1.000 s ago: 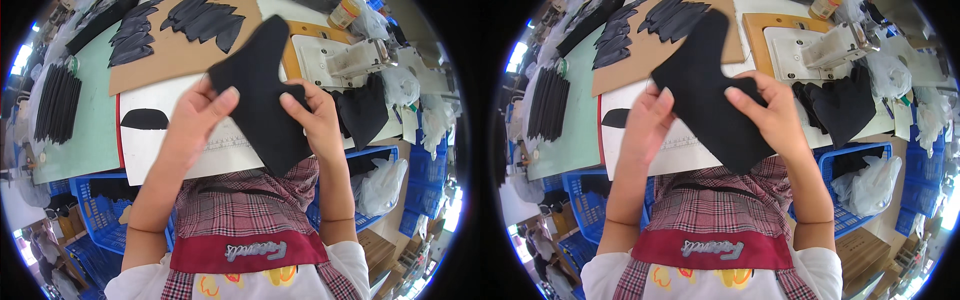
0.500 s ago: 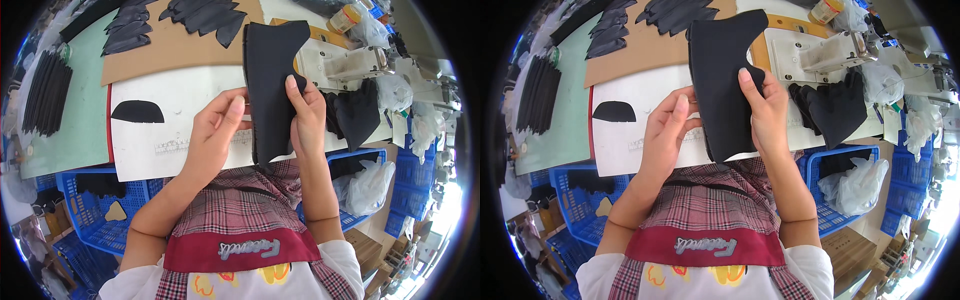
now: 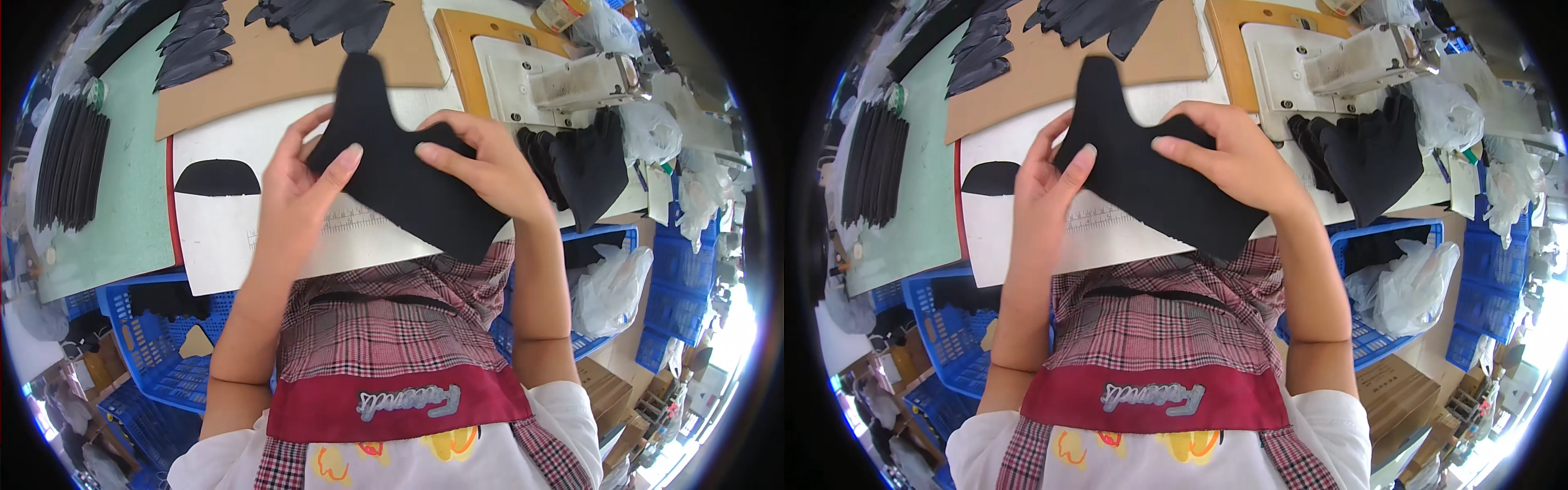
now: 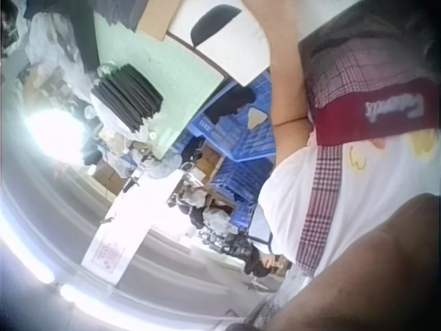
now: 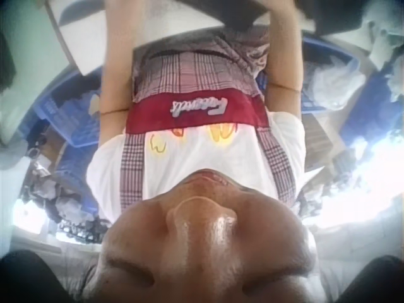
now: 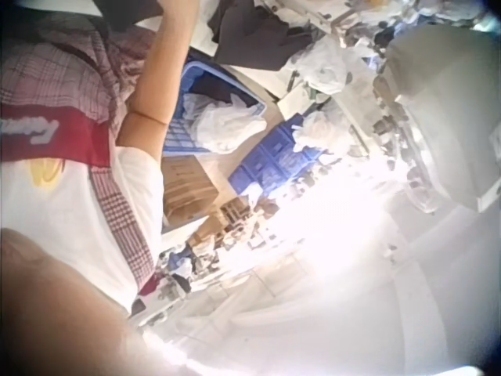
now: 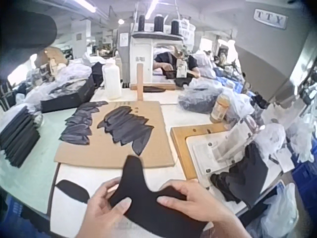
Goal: The person repeatedly picks up black fabric pieces from a stack, aligns them with a larger black fabric piece on the table, and presses them together. They occasionally use a small purple tool to trim or adjust the edges of the fabric. The process is repetitive, focusing on aligning and securing the smaller pieces onto the larger base.
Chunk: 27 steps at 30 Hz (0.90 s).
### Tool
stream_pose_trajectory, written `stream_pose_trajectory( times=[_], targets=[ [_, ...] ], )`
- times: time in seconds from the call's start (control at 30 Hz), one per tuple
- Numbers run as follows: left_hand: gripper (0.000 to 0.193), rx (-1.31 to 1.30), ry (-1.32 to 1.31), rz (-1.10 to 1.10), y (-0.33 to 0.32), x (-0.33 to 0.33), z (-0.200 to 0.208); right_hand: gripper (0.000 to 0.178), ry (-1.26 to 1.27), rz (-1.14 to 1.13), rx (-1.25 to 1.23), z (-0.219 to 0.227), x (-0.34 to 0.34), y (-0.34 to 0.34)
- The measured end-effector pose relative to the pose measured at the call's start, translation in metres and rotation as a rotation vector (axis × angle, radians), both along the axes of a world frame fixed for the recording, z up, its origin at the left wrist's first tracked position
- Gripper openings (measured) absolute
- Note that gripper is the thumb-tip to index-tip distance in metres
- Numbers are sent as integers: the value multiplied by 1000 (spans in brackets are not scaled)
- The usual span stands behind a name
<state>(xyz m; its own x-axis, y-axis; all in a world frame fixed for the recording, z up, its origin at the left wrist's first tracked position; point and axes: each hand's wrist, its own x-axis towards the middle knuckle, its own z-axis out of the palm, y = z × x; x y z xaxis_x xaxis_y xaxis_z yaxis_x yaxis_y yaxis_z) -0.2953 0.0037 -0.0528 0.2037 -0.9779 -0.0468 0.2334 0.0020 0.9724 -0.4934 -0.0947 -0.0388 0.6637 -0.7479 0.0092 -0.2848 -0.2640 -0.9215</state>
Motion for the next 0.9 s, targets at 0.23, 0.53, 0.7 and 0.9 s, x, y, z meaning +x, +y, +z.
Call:
stream_pose_trajectory(
  times=[0.23, 0.53, 0.7, 0.9],
  targets=[
    [21, 161, -592, 124, 13, 23, -25, 32, 173, -15, -323, -30, 23, 0],
    [35, 137, -45, 163, 11, 14, -23, 31, 48, -132, 70, -34, 17, 6],
    [49, 43, 138, -106, 23, -14, -22, 29, -435, -383, 220, -35, 21, 16],
    [41, -41, 55, -53, 21, -55, -11, 34, -486, -460, 73, -35, 32, 38]
  ],
)
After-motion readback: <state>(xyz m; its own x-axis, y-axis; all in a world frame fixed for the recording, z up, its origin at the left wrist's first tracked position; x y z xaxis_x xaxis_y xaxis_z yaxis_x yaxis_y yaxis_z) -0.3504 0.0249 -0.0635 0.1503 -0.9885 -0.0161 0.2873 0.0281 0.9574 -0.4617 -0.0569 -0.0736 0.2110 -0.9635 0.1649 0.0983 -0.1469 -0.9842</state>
